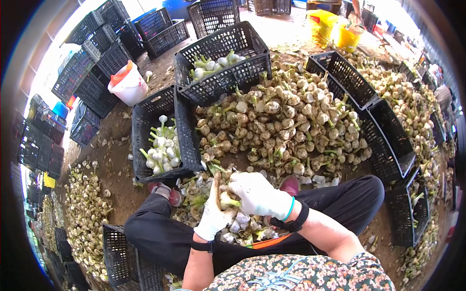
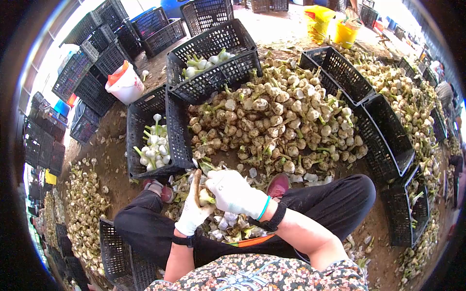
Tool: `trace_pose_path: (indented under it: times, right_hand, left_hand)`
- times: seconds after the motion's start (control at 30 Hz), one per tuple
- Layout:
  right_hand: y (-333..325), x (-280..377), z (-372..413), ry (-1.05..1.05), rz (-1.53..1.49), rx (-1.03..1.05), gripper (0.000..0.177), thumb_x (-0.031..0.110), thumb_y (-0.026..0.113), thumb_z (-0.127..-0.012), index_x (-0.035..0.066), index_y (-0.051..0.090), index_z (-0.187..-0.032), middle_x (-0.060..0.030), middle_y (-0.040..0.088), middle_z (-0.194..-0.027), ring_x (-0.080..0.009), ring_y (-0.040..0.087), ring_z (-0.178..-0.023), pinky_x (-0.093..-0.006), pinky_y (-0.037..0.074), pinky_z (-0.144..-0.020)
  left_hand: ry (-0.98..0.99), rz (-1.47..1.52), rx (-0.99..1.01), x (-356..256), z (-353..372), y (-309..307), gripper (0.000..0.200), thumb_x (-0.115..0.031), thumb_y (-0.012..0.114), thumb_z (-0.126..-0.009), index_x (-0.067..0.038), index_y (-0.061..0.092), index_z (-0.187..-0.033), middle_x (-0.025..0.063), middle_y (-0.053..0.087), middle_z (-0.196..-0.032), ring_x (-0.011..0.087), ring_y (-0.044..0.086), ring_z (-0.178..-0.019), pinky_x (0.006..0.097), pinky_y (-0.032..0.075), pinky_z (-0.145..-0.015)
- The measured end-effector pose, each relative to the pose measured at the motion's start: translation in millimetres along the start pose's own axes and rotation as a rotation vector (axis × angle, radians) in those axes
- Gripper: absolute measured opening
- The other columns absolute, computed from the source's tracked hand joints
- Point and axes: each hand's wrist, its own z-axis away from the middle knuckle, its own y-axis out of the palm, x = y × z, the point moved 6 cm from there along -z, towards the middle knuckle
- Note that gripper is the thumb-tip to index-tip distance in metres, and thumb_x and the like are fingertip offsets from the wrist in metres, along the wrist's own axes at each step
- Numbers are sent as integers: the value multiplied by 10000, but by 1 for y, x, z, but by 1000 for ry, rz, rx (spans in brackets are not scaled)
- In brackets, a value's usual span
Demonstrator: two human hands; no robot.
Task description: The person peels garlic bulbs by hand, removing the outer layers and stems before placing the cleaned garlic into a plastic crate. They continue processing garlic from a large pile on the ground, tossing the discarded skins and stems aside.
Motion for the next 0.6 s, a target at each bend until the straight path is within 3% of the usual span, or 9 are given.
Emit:
trace_pose_path:
  times: [0.13, 0.23, 0.3, 0.37, 0.4, 0.5, 0.53, 0.6]
  right_hand:
    - [5, 1, -1, -18, -39, -73, 204, 152, 685, -703, -1, 615, -818, -175, 573, -817, -361, 603, -747, -432, 497, -632]
    - [9, -8, -2, 100, -122, -59, 161, 96, 639, -690, 8, 611, -822, -184, 583, -831, -376, 600, -769, -445, 495, -700]
    - [11, -22, 1, 258, -324, -123, 197, 112, 634, -740, 7, 601, -903, -195, 579, -888, -394, 587, -829, -445, 485, -736]
    - [14, -29, 5, 354, -414, -95, 211, 90, 643, -776, -2, 580, -955, -184, 572, -901, -366, 586, -830, -410, 484, -743]
    - [13, -31, 7, 382, -425, -145, 211, 78, 640, -773, -3, 577, -958, -182, 572, -906, -360, 590, -830, -406, 484, -748]
    - [19, -27, 12, 443, -481, -198, 207, 46, 641, -760, -7, 573, -949, -181, 569, -927, -360, 588, -843, -399, 483, -755]
    - [21, -24, 12, 443, -461, -232, 208, 39, 639, -754, -6, 575, -947, -184, 569, -929, -366, 586, -847, -402, 484, -755]
    - [21, -25, 12, 393, -378, -293, 218, 18, 635, -736, -5, 578, -945, -191, 571, -937, -382, 584, -853, -415, 486, -756]
  left_hand:
    - [-15, 52, 76, 0, 0, -2, 1046, 72, 658, -676, -49, 105, -1556, 120, 498, -1286, 170, 549, -1072, 279, 481, -894]
    - [-36, 227, 80, 8, 0, -1, 994, 70, 665, -688, -40, 162, -1538, 116, 502, -1300, 175, 557, -1074, 279, 482, -904]
    - [-8, 359, 36, 13, -3, 0, 943, 74, 673, -704, -38, 217, -1521, 118, 509, -1293, 178, 569, -1063, 279, 488, -905]
    - [140, 55, -277, 7, -6, -12, 777, 76, 689, -748, -36, 339, -1433, 121, 521, -1268, 183, 588, -1055, 295, 512, -900]
    - [132, 180, -290, 0, -1, -15, 619, 73, 701, -791, -35, 419, -1331, 118, 524, -1263, 185, 593, -1074, 318, 527, -908]
    - [73, 301, -393, 9, 1, -12, 507, 53, 740, -784, -20, 522, -1236, 95, 558, -1217, 186, 588, -1088, 319, 523, -907]
    - [192, 141, -522, -9, 5, -13, 317, 13, 762, -795, -8, 625, -1080, 96, 604, -1169, 200, 592, -1098, 315, 522, -901]
    - [155, 237, -526, -2, 4, -14, 258, -2, 763, -801, -7, 645, -1031, 102, 618, -1162, 207, 592, -1103, 318, 521, -902]
